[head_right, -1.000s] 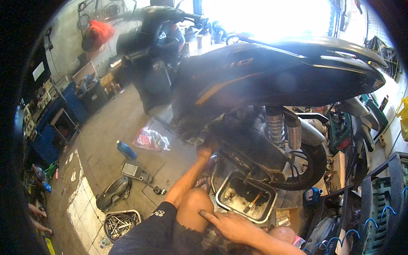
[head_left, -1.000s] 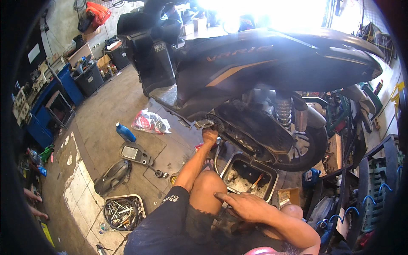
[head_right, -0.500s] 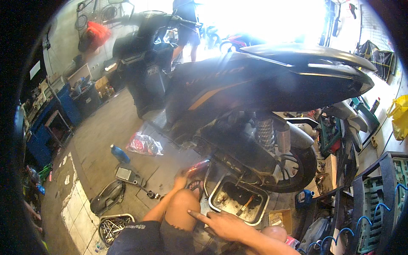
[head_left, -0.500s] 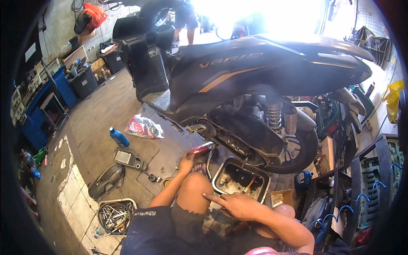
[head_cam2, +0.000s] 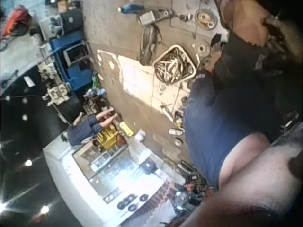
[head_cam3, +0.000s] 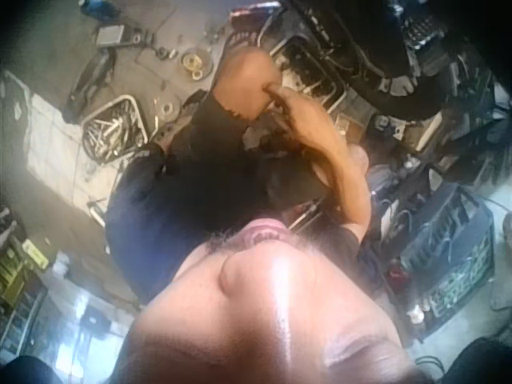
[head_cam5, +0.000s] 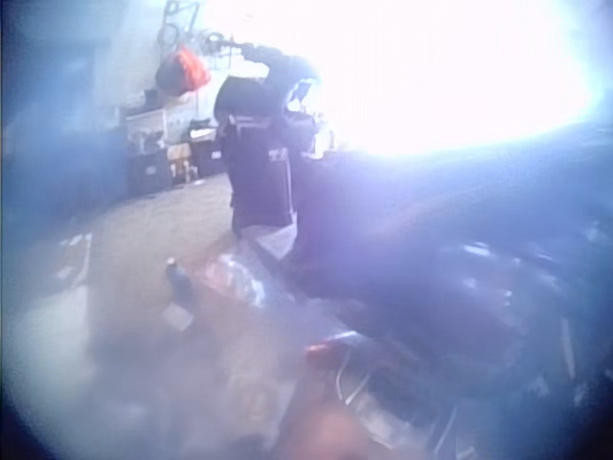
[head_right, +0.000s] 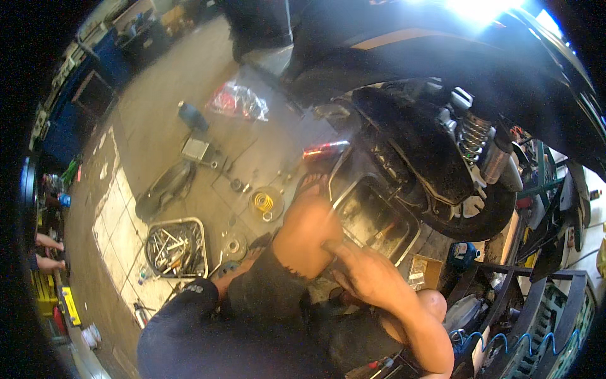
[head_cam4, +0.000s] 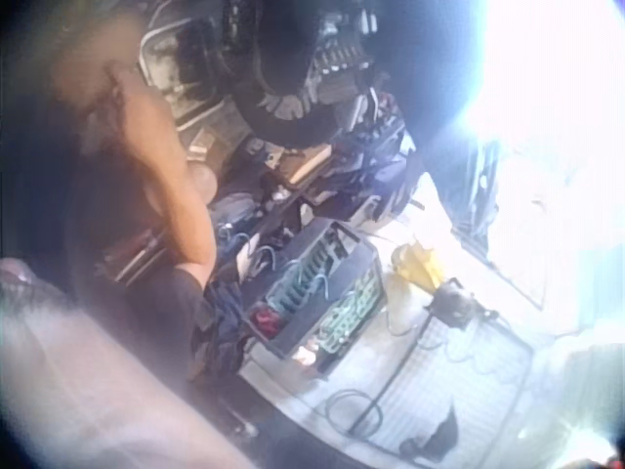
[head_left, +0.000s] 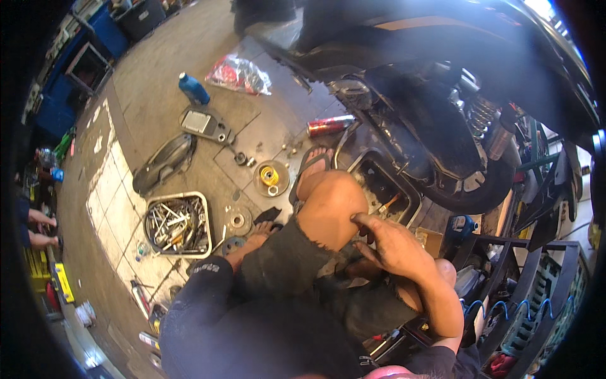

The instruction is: The person replaces a motorcycle drive belt. They use a cloth to clean components, remove the transmission assembly, unwrap a new belt from a plastic bag, and position it for installation.

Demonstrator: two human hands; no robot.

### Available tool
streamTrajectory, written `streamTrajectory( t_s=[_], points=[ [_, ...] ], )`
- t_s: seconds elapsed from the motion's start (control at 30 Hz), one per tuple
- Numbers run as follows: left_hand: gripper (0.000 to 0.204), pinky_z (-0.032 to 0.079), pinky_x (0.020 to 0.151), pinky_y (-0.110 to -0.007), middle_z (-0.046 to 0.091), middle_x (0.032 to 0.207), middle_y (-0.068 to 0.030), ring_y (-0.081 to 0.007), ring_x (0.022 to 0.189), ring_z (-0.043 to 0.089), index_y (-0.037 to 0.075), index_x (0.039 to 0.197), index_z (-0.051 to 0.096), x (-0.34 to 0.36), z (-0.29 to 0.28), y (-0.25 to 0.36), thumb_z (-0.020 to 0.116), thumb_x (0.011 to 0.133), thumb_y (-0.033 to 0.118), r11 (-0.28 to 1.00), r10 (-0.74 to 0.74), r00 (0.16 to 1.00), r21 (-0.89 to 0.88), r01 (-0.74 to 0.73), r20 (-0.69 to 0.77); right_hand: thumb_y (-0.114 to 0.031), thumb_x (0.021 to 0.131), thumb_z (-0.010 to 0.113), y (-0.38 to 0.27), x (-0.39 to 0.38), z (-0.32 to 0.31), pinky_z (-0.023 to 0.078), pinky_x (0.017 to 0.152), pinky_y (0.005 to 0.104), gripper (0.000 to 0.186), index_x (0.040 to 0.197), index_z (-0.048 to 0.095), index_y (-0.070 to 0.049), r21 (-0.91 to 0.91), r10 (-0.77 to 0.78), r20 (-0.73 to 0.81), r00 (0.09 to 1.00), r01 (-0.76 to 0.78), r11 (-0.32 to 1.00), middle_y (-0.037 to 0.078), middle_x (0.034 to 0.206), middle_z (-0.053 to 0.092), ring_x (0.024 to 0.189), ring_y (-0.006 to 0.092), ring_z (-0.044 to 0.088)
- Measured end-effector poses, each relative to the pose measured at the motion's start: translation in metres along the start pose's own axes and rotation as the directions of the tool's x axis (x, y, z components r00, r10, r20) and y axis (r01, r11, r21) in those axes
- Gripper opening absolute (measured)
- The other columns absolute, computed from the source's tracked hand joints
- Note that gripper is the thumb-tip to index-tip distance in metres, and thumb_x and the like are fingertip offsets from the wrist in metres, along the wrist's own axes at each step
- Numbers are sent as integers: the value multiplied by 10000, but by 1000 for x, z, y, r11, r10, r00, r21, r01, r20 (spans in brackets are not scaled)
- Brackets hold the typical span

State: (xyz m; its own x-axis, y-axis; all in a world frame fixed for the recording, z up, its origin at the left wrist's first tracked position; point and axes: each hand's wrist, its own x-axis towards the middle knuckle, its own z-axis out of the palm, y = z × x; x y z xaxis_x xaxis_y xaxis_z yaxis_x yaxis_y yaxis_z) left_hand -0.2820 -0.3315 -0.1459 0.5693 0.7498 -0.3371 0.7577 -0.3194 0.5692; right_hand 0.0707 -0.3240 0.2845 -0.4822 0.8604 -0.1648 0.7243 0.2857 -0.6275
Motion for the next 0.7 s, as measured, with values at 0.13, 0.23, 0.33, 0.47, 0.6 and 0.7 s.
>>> streamTrajectory(
  t_s=[0.13, 0.23, 0.33, 0.47, 0.6, 0.7],
  points=[
    [341, 514, 906, -437, 564, 1296, -245, -372, 1155, 588, 27, 1303, 559, -19, -4, -3, 497, 989, 143, 994, -12, 998, 110, 5, 62, -86, 864, 698, 7, 5, 10, 523, 795, 478, 463, 1302, 547, -76, 127, -49, -64, 997, 56, 990, 198, 1065, 684, 929, 407, 668],
    [419, 517, 960, -456, 519, 1368, -242, -410, 1206, 563, 50, 1405, 482, -40, 10, -6, 457, 993, 122, 984, 153, 958, 126, -125, -244, -63, 844, 738, 6, 4, 10, 542, 792, 433, 446, 1251, 556, -49, 63, -33, -42, 999, 35, 997, 190, 1053, 687, 909, 361, 694],
    [484, 505, 981, -473, 538, 1312, -252, -422, 1196, 564, 39, 1398, 449, -26, 3, -6, 568, 969, 231, 998, 33, 992, -57, -40, -119, -49, 828, 776, -1, -7, 5, 544, 864, 400, 463, 1221, 533, -15, -13, 136, -21, 991, -136, 991, 200, 1124, 671, 998, 348, 694],
    [499, 494, 969, -482, 593, 1226, -245, -427, 1135, 598, 18, 1324, 492, -44, -24, 26, 556, 1002, 393, 980, -25, 986, -197, -8, -164, -47, 831, 764, 0, -6, 16, 565, 753, 380, 463, 1248, 567, -12, -54, 124, -75, 989, -128, 990, 193, 1050, 694, 874, 327, 715],
    [533, 486, 984, -474, 584, 1258, -255, -422, 1182, 586, 36, 1338, 490, -40, -23, 31, 524, 1022, 464, 956, 29, 990, -286, -69, -139, -56, 814, 797, 15, -15, 23, 551, 714, 379, 495, 1214, 509, -12, -74, 97, -114, 989, -106, 992, 180, 1070, 673, 805, 343, 696],
    [556, 469, 1016, -470, 562, 1303, -258, -419, 1236, 560, 49, 1376, 473, -38, -22, 36, 519, 1022, 475, 937, 13, 999, -348, -29, -46, -42, 799, 808, 24, -16, 27, 544, 736, 403, 531, 1208, 470, -26, -96, 31, -156, 987, -47, 994, 187, 1052, 660, 808, 354, 684]
  ],
)
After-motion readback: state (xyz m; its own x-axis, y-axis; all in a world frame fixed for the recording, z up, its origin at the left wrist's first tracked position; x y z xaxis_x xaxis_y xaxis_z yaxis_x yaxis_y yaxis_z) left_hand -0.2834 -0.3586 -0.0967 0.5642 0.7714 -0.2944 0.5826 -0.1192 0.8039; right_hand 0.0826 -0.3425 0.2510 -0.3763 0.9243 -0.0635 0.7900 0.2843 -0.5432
